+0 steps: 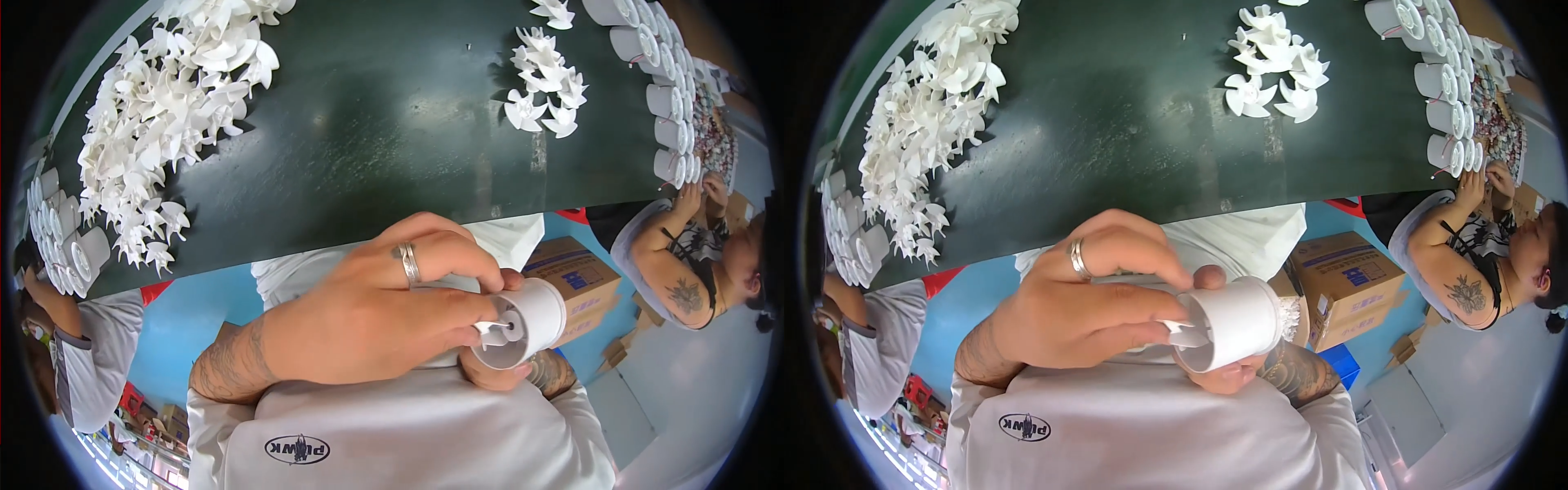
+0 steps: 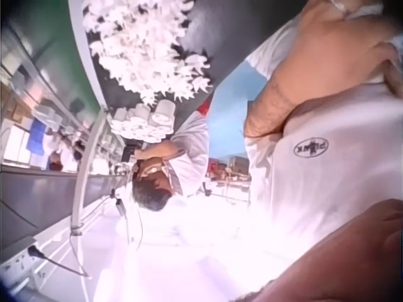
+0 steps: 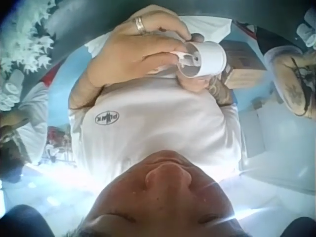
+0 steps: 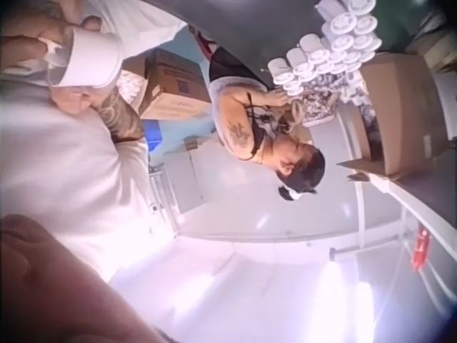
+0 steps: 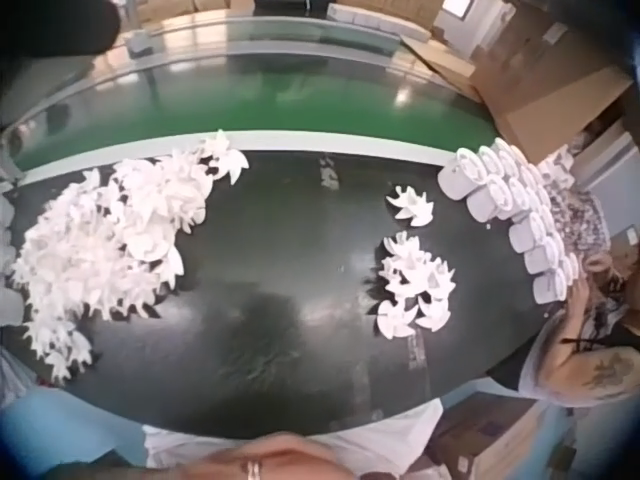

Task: The person assembles small white plastic components into white plastic cups by hand at a production line station.

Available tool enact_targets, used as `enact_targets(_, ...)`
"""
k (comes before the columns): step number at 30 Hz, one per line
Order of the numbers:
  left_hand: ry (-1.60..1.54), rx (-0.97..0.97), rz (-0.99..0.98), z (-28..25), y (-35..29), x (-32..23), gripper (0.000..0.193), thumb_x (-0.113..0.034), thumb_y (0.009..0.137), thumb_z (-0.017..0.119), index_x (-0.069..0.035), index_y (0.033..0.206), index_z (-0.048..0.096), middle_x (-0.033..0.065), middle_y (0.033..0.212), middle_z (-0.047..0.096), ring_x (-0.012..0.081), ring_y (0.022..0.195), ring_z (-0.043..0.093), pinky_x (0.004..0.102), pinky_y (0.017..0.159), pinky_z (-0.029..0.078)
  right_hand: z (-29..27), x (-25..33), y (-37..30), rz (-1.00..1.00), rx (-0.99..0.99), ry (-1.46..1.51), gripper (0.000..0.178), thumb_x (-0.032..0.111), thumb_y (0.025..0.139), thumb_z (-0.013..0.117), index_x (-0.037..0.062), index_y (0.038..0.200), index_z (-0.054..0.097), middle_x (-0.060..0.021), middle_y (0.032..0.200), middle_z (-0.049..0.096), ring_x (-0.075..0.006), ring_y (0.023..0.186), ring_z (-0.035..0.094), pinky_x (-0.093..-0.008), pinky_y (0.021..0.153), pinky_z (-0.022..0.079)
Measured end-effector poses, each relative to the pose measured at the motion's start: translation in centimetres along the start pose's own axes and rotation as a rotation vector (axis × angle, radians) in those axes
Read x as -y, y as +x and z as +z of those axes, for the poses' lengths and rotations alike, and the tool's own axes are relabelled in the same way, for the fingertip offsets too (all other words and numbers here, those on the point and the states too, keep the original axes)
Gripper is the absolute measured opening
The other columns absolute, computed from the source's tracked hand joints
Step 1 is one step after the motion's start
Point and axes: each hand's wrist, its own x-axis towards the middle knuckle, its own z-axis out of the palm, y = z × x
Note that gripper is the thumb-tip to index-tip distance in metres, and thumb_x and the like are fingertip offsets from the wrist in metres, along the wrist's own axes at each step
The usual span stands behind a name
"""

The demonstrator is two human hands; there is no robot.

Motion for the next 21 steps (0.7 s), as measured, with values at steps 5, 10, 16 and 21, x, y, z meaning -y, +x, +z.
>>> enact_targets(5,-0.197,0.006,0.001,0.1,-0.2,0.1,0.025,-0.008,0.064,0.082,-0.004,0.087,0.073,0.0114,0.105,0.064,0.0306,0.097,0.059,0.0397,0.080,0.050,-0.9,-1.1,-2.9,-0.009,-0.192,0.187,0.077,0.064,0.085,0.050,-0.0078,0.109,0.056,-0.0231,0.078,0.057,-0.0306,0.059,0.054,-0.0375,0.042,0.038)
enact_targets(10,-0.202,-0.019,0.015,-0.2,-0.4,0.5,0.021,-0.010,0.068,0.081,-0.003,0.085,0.072,0.0121,0.105,0.065,0.0320,0.099,0.059,0.0406,0.082,0.050,-1.2,-1.4,-3.1,0.001,-0.256,0.157,0.070,0.061,0.088,0.048,-0.0057,0.107,0.056,-0.0208,0.073,0.056,-0.0281,0.054,0.052,-0.0356,0.039,0.036)
enact_targets(16,-0.157,-0.003,0.137,0.4,-1.0,1.1,0.018,-0.011,0.069,0.081,-0.002,0.080,0.069,0.0131,0.105,0.065,0.0322,0.094,0.062,0.0402,0.077,0.053,-1.3,-1.8,-3.4,0.031,-0.347,0.117,0.062,0.057,0.091,0.047,-0.0033,0.104,0.056,-0.0180,0.067,0.054,-0.0251,0.047,0.049,-0.0333,0.035,0.033)
enact_targets(21,-0.216,-0.105,0.054,1.0,-1.8,1.1,0.021,-0.012,0.069,0.083,-0.003,0.081,0.068,0.0121,0.102,0.067,0.0305,0.093,0.064,0.0388,0.075,0.054,-1.0,-1.8,-3.2,0.047,-0.410,0.084,0.057,0.054,0.094,0.046,-0.0016,0.102,0.056,-0.0161,0.063,0.053,-0.0232,0.043,0.047,-0.0317,0.032,0.031)
